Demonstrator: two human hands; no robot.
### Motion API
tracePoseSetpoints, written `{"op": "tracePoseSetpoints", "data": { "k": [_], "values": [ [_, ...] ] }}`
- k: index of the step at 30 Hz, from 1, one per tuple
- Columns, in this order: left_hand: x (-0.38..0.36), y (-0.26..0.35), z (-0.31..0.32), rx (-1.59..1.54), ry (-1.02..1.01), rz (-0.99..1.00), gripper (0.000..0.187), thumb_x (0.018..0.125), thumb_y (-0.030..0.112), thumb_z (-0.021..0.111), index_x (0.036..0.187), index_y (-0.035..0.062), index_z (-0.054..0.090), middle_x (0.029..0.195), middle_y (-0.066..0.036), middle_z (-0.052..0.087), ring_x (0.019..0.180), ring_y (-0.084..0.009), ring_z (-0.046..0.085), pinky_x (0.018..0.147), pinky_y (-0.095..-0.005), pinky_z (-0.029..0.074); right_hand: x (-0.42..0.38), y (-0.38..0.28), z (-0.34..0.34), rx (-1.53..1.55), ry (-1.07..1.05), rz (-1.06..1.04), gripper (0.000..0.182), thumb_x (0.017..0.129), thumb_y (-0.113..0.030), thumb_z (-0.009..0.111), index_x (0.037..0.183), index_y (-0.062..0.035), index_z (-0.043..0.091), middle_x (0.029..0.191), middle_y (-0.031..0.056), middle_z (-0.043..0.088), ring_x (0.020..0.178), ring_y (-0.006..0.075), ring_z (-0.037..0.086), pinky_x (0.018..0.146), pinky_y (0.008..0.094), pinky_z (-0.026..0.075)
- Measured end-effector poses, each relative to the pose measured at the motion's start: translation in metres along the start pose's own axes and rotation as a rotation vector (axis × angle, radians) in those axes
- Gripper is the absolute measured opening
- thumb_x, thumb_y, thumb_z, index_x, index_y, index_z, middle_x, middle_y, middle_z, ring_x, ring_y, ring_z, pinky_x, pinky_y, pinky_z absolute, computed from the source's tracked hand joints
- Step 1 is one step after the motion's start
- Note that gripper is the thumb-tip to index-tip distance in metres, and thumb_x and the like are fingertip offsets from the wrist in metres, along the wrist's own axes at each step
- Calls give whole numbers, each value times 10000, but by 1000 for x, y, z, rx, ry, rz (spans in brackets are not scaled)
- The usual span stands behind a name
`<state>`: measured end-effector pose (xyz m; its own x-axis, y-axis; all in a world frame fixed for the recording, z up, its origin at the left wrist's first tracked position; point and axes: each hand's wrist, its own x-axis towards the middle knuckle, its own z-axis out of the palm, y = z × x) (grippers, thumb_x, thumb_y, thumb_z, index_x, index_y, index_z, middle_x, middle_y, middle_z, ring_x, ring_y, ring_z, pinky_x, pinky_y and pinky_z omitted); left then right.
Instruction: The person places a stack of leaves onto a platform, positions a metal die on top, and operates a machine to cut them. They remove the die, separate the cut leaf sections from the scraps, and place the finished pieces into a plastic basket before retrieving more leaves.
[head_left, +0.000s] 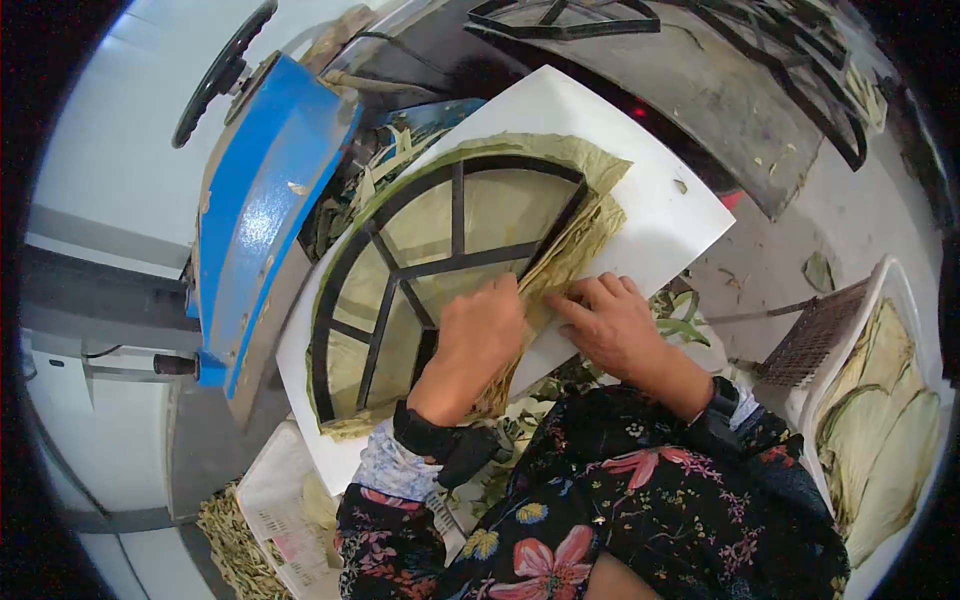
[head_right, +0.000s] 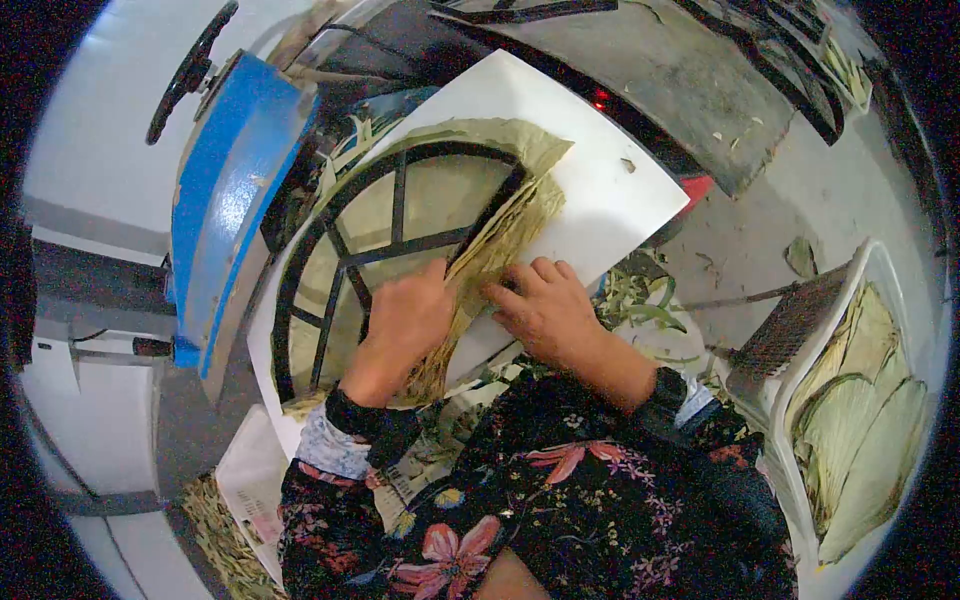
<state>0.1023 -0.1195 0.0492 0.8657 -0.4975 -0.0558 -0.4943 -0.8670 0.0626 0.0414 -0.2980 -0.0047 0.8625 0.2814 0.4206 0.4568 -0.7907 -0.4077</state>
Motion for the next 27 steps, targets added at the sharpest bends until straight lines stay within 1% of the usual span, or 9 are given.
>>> {"op": "tracePoseSetpoints", "data": {
  "k": [4, 6, 10, 12, 15, 19, 21, 22, 27],
  "values": [
    [1, -1, -7, 0, -36, 12, 192, 806, 201, 531, 884, 27, 518, 701, -206, 610, 671, -403, 605, 611, -500, 476, -2, 6, 6, -2, 42, -20, 332, 713, -193, 636, 1038, -142, 591, 920, 48, 526, 856, 236, 485, 728, 370, 398],
    [-1, 0, -7, 56, 86, 106, 101, 777, 98, 514, 842, 22, 496, 698, -164, 608, 646, -353, 635, 557, -423, 512, -5, 11, 9, -9, 44, -28, 328, 700, -178, 629, 1023, -137, 591, 914, 49, 525, 848, 233, 486, 722, 366, 399],
    [-2, -2, 7, 100, 26, 78, 122, 795, 122, 518, 853, 17, 492, 687, -163, 602, 634, -348, 626, 542, -423, 504, -9, 15, 10, -17, 36, -62, 356, 668, -150, 615, 1023, -139, 587, 894, 45, 521, 838, 228, 488, 709, 360, 403],
    [-3, 3, 5, 20, 35, 11, 225, 797, 213, 561, 926, 37, 504, 760, -191, 614, 713, -371, 610, 624, -469, 483, -7, 12, 10, -31, 45, -55, 361, 671, -152, 616, 1031, -144, 587, 886, 43, 518, 837, 226, 489, 703, 360, 403],
    [-8, 10, -4, 2, 104, 87, 244, 784, 205, 582, 942, 39, 497, 802, -190, 615, 732, -366, 609, 621, -467, 480, -3, 10, 8, -56, 70, -57, 374, 682, -158, 617, 1055, -156, 584, 870, 40, 510, 833, 222, 491, 692, 358, 402],
    [-3, 3, 7, -28, 76, 31, 227, 788, 207, 583, 920, 41, 504, 779, -187, 615, 718, -372, 607, 632, -475, 476, -3, 9, 8, -78, 62, -70, 393, 713, -187, 611, 1103, -174, 571, 846, 39, 500, 803, 217, 499, 675, 355, 398],
    [-2, -1, 7, -15, 70, 42, 167, 812, 177, 513, 887, 29, 499, 738, -181, 614, 664, -399, 606, 619, -489, 486, -2, 8, 7, -68, 61, -61, 388, 718, -195, 607, 1104, -174, 572, 835, 39, 496, 790, 216, 501, 671, 356, 397],
    [-1, -1, 5, -13, 71, 48, 167, 812, 177, 513, 887, 29, 499, 738, -181, 614, 664, -399, 606, 619, -489, 486, -1, 7, 7, -54, 55, -54, 383, 724, -204, 603, 1105, -175, 572, 825, 39, 491, 777, 215, 504, 667, 356, 396],
    [1, 1, -13, 18, 43, -5, 128, 819, 159, 490, 829, 32, 499, 730, -191, 615, 674, -394, 614, 588, -487, 485, 3, 6, 5, -58, 44, -40, 338, 721, -202, 598, 1056, -165, 596, 805, 41, 486, 768, 217, 506, 656, 354, 395]
  ]
}}
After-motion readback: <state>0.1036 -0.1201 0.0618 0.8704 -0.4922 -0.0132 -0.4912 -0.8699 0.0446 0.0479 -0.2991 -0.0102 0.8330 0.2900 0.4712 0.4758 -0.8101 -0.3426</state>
